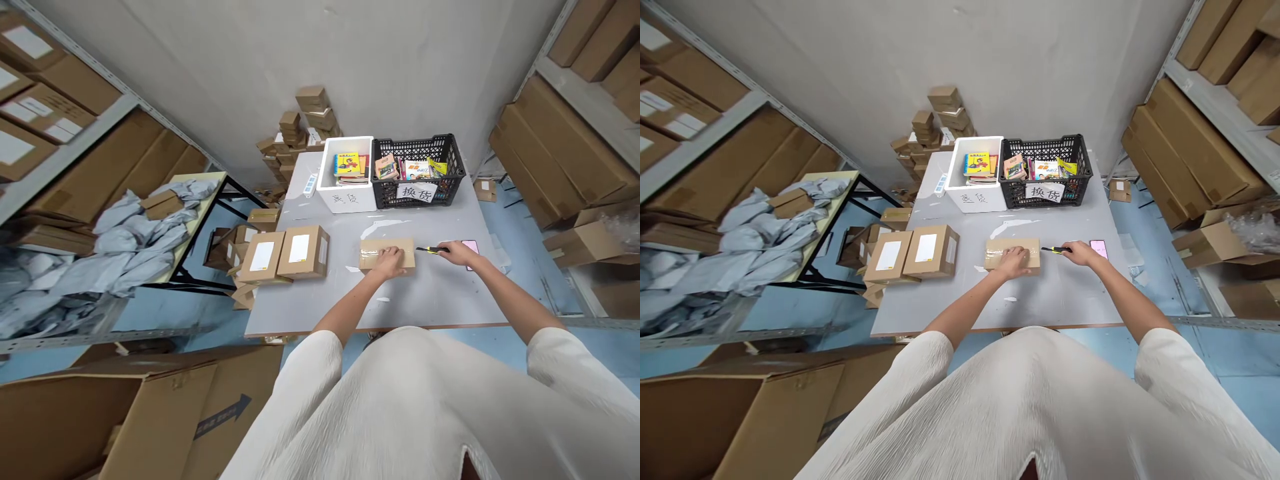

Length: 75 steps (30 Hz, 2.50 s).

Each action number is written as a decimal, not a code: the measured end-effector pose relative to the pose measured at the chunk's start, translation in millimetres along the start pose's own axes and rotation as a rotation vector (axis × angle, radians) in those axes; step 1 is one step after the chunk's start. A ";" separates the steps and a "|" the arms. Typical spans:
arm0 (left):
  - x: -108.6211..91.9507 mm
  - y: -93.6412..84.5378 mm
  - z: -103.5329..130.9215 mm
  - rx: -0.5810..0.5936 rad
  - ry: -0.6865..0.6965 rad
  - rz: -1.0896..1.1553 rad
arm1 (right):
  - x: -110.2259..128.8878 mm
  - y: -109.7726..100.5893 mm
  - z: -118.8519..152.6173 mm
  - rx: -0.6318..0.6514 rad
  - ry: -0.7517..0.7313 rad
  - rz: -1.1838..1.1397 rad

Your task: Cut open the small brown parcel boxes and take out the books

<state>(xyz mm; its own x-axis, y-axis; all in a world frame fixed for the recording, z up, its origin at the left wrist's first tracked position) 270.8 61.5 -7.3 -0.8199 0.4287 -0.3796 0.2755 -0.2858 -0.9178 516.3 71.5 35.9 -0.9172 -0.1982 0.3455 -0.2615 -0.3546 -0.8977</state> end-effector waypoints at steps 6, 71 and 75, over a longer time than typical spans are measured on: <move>-5.3 8.5 -17.1 0.074 -0.077 -0.097 | 1.9 17.0 -3.2 -0.028 -0.043 -0.097; -8.5 -15.8 -12.5 0.019 -0.131 -0.081 | -14.3 57.5 9.8 -0.033 0.213 -0.623; -2.2 -16.5 -21.7 -0.031 -0.141 -0.088 | -0.1 46.5 16.2 -0.103 0.108 -0.420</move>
<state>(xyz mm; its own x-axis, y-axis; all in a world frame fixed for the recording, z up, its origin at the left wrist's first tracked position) 278.9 83.9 6.2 -0.9030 0.3261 -0.2799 0.2135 -0.2247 -0.9507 509.1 40.2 -1.4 -0.7499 0.0420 0.6602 -0.6415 -0.2896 -0.7103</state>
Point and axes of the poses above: each hand's wrist, its own z-axis away from the middle knuckle, its own y-axis out of the palm, x = y × z, the point moved 9 cm from there along -z, towards the middle knuckle, and after that the axes turned 6 degrees about -x, right-handed, at the moved point
